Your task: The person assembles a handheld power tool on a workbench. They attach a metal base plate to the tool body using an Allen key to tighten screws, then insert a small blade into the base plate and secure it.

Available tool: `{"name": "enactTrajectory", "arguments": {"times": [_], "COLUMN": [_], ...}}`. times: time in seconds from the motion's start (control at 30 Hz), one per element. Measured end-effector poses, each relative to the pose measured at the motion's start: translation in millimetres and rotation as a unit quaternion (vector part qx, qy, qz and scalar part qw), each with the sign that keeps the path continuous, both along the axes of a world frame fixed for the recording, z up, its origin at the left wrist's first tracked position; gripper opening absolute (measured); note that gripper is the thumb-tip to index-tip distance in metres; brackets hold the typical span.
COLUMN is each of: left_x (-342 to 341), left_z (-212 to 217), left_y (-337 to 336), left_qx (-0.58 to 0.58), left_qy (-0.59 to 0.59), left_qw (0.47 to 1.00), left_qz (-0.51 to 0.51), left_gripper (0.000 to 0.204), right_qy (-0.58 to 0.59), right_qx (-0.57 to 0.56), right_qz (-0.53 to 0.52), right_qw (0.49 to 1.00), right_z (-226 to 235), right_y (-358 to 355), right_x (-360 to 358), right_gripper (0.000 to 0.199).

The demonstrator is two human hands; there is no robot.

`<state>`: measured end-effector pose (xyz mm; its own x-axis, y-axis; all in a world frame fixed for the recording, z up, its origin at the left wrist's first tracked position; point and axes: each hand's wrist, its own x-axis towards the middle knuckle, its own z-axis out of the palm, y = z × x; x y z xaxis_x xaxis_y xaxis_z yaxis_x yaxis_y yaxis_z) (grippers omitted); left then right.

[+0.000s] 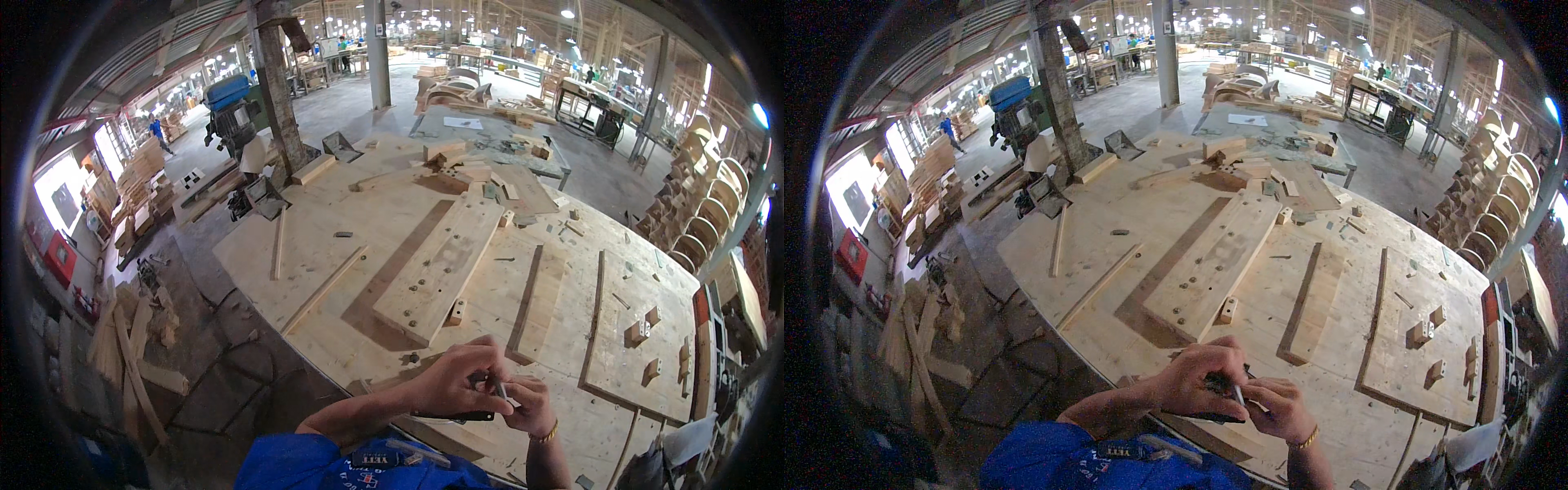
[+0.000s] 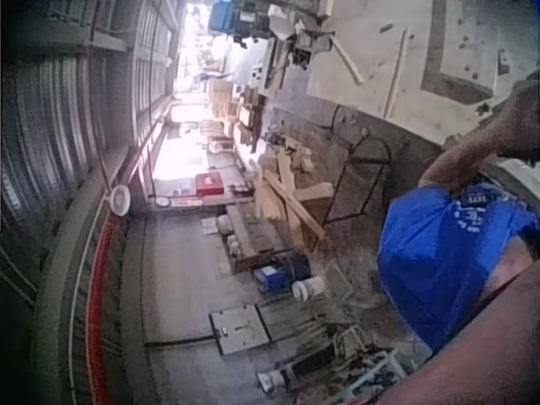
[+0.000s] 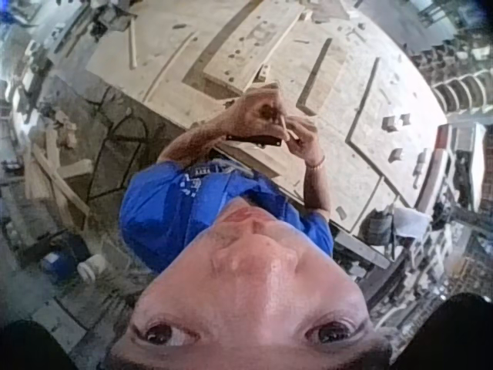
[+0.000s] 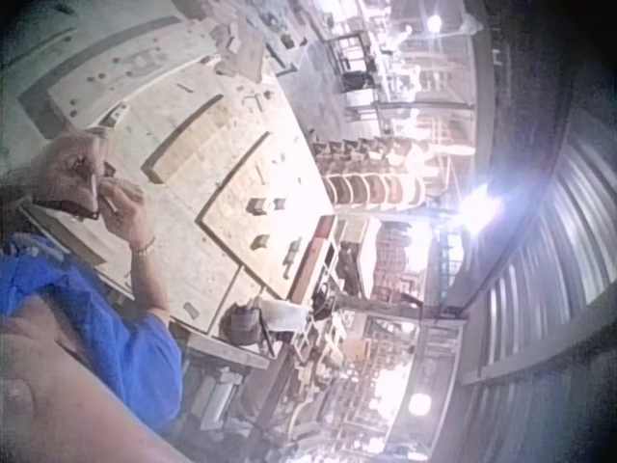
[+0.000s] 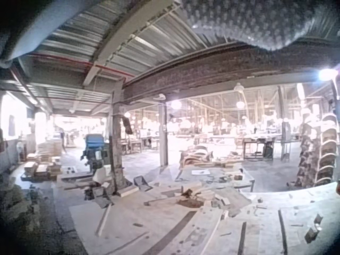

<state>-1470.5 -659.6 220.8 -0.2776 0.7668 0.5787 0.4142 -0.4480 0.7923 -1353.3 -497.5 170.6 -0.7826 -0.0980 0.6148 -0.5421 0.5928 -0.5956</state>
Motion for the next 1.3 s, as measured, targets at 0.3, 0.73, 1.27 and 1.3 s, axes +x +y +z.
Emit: {"name": "enactTrajectory", "arguments": {"times": [0.3,0.73,1.27,1.3], "left_x": [37,-10,29,27], "left_z": [-24,13,10,8], "left_y": [1,2,11,13], "left_qx": [0.195,0.008,-0.062,-0.042], "left_qy": [0.121,0.105,-0.255,-0.308], "left_qw": [0.954,0.971,0.963,0.945], "left_qz": [0.194,-0.215,-0.059,-0.098], "left_gripper": [0.027,0.034,0.026,0.027], "right_qy": [-0.043,-0.044,0.01,-0.011], "right_qx": [-0.046,-0.063,-0.112,-0.121], "right_qz": [-0.011,0.107,0.031,0.033], "right_qw": [0.998,0.991,0.993,0.992], "right_z": [-1,-22,-19,-26], "right_y": [-12,7,-4,1], "right_x": [-2,-13,-6,-5], "right_gripper": [0.021,0.013,0.016,0.016]}}
